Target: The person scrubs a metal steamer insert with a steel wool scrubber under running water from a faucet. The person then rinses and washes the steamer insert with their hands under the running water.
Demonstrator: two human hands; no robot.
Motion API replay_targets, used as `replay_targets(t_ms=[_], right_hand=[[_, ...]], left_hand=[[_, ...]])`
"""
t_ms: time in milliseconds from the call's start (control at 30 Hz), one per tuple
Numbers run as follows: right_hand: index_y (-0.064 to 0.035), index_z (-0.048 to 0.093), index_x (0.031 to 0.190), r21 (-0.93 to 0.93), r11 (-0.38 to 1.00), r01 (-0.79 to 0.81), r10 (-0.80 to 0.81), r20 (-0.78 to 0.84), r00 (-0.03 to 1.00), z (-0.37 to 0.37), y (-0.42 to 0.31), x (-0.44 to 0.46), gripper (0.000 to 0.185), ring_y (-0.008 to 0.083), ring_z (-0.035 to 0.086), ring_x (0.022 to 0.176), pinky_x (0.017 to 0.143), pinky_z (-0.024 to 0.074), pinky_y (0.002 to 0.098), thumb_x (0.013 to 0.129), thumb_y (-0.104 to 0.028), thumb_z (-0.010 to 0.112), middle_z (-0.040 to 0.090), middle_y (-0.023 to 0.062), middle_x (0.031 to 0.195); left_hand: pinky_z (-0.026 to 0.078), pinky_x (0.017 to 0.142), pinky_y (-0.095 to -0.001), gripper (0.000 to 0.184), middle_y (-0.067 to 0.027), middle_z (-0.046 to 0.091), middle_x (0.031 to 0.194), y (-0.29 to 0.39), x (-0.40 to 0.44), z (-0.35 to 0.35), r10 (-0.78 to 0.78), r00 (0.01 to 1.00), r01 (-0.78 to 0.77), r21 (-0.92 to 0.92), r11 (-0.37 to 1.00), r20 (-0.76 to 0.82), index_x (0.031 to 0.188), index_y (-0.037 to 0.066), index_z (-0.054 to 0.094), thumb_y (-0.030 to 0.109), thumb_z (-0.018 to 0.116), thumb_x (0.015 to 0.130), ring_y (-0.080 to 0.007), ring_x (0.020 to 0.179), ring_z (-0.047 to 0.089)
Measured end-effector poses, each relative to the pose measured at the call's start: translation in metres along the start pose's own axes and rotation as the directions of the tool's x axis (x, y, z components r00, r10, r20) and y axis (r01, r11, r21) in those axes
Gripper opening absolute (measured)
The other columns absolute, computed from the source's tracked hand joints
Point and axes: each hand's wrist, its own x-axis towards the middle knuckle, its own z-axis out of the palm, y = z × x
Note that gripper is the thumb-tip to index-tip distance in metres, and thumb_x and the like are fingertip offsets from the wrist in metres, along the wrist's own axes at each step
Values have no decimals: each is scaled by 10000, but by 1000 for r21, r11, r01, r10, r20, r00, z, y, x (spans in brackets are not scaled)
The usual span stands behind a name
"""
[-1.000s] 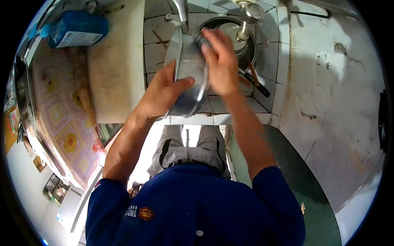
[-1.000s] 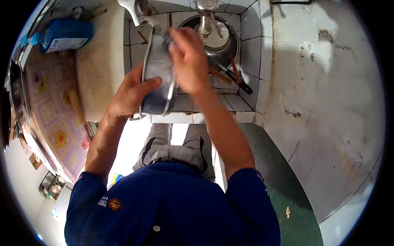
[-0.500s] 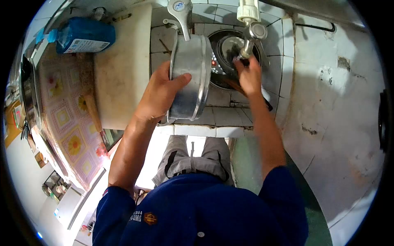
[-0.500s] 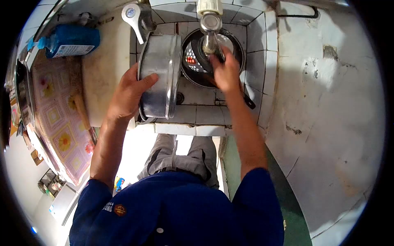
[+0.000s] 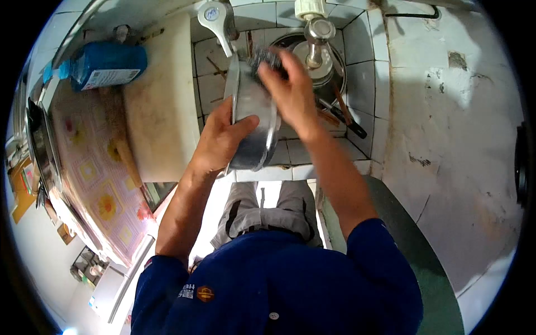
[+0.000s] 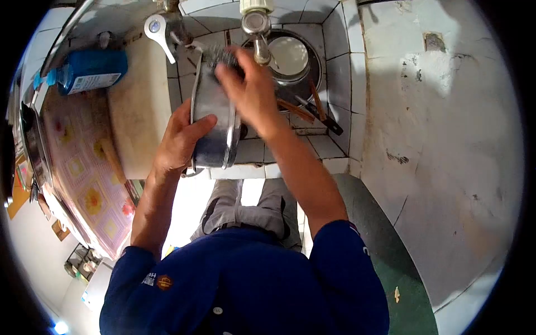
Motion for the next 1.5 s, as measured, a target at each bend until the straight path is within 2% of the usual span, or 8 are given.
replay_targets(t_ms=[200, 333, 533, 800, 1100, 1300, 1400, 1500], right_hand=[[-57, 564, 1193, -348, 813, 467, -495, 10, 869, 6, 14, -30, 322, 283, 536, 1116, 921, 440, 376, 891, -166, 590, 541, 131, 1199], [-64, 590, 1157, 36, 981, -192, 190, 47, 981, -1, 54, 46, 345, 311, 607, 937, 828, 487, 365, 850, -209, 654, 580, 149, 1094], [-34, 602, 1130, -257, 803, 537, -537, 75, 840, -1, 15, -7, 361, 263, 596, 996, 850, 475, 309, 824, -211, 674, 583, 134, 1114], [-81, 579, 1160, 406, 768, -496, 490, 125, 863, -13, 97, 62, 516, 186, 577, 949, 725, 461, 332, 780, -401, 720, 612, 46, 1088], [-34, 596, 1158, -127, 986, -104, 79, -193, 978, -72, 143, 88, 424, 331, 593, 1012, 867, 457, 383, 862, -335, 636, 619, 215, 1074], [-67, 505, 1260, -900, 403, 164, -88, 140, 986, -95, 192, 83, 528, 327, 574, 1043, 913, 454, 411, 777, -118, 712, 578, 184, 1108], [-57, 514, 1260, -261, 893, -366, 343, -130, 930, -87, 100, 72, 466, 236, 581, 1051, 920, 449, 338, 832, -124, 689, 602, 124, 1134], [-57, 526, 1257, -166, 980, 114, -110, 32, 993, -71, 75, 59, 403, 171, 570, 1043, 905, 447, 295, 884, -147, 649, 607, 73, 1149]], left_hand=[[449, 810, -254, 284, -51, 623, 1006, -3, -3, -9, 61, 998, -61, -16, 998, 33, 1147, -26, 534, 56, 575, 878, -99, 900, 561], [458, 792, -253, 287, -53, 625, 988, -7, -12, -5, 26, 1000, -26, 23, 999, 3, 1144, -27, 530, 69, 579, 878, -100, 877, 567], [469, 779, -265, 302, -57, 625, 973, 3, -12, -12, 0, 1000, 0, -20, 1000, 0, 1153, -35, 522, 79, 585, 881, -106, 848, 575], [473, 757, -259, 388, -95, 646, 950, 15, -20, -10, -43, 997, 35, -122, 992, -68, 1150, -43, 543, 151, 649, 830, -142, 819, 608], [519, 864, -353, 422, -151, 652, 1072, -7, -28, -68, 23, 986, -111, -545, 831, -166, 1190, -39, 539, 186, 661, 855, -233, 929, 656], [477, 947, -417, 400, -153, 636, 1139, -28, -23, -87, 7, 985, -130, -718, 684, -172, 1214, -6, 549, 243, 610, 906, -273, 1028, 622], [482, 932, -417, 400, -142, 634, 1146, -36, -20, -93, -62, 980, -100, -730, 676, -191, 1214, 18, 560, 276, 602, 910, -274, 1027, 621], [491, 917, -406, 406, -143, 634, 1146, -42, -18, -100, -76, 978, -88, -712, 697, -196, 1211, 16, 563, 282, 604, 907, -268, 1019, 626]])
